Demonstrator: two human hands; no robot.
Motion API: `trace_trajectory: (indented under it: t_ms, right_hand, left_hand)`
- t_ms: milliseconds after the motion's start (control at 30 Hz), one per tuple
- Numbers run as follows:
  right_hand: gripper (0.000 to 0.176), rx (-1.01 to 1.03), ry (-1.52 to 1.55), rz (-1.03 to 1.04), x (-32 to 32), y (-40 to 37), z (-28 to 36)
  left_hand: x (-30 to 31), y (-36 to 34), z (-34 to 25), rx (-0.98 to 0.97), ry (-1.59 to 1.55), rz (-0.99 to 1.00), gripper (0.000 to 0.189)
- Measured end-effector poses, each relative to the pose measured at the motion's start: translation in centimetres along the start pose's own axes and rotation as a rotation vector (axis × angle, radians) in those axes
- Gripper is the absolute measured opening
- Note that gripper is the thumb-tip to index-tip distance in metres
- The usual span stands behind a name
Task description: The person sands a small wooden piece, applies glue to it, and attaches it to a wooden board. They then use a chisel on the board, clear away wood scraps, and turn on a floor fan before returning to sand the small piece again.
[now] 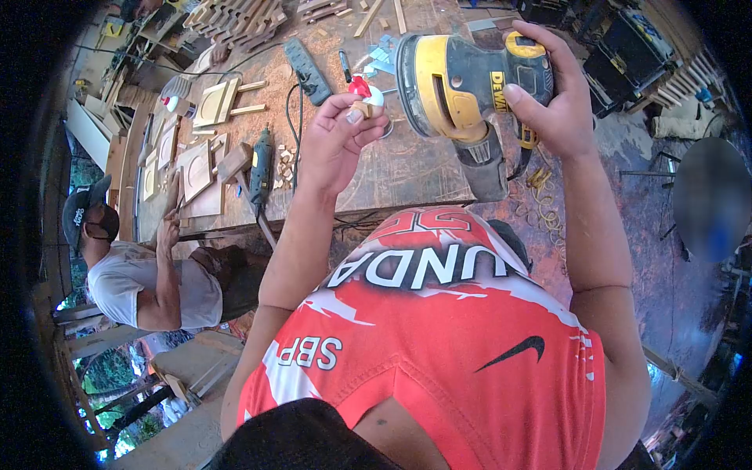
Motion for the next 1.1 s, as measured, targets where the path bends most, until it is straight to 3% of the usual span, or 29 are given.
trace_trajectory:
  t_ms: [167,400,500,1100]
  right_hand:
    - [0.063,-0.035,-0.076,0.006,-0.4,-0.4,-0.3]
    - [0.066,-0.070,-0.042,0.028,-1.6,-0.6,-0.6]
    - [0.067,-0.078,-0.045,0.040,-1.9,-0.4,-0.4]
    - [0.067,-0.053,0.004,0.100,-2.2,0.2,0.0]
  left_hand:
    - [1.1,0.8,0.8,-0.074,-0.076,-0.140,0.016]
    - [-0.2,1.0,-0.1,-0.121,-0.111,-0.167,0.017]
    - [-0.7,1.1,-0.9,-0.182,0.011,-0.191,0.017]
    - [-1.3,0.3,-1.2,-0.225,0.260,-0.074,0.021]
Point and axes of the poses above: each hand's wrist, its own y-axis towards the middle knuckle, its own x-axis out of the back of the hand, z = x × y, the point moved 7 cm from there along y, towards the middle knuckle, and after that the axes turned 7 degrees about -x, right-handed, at the moved point
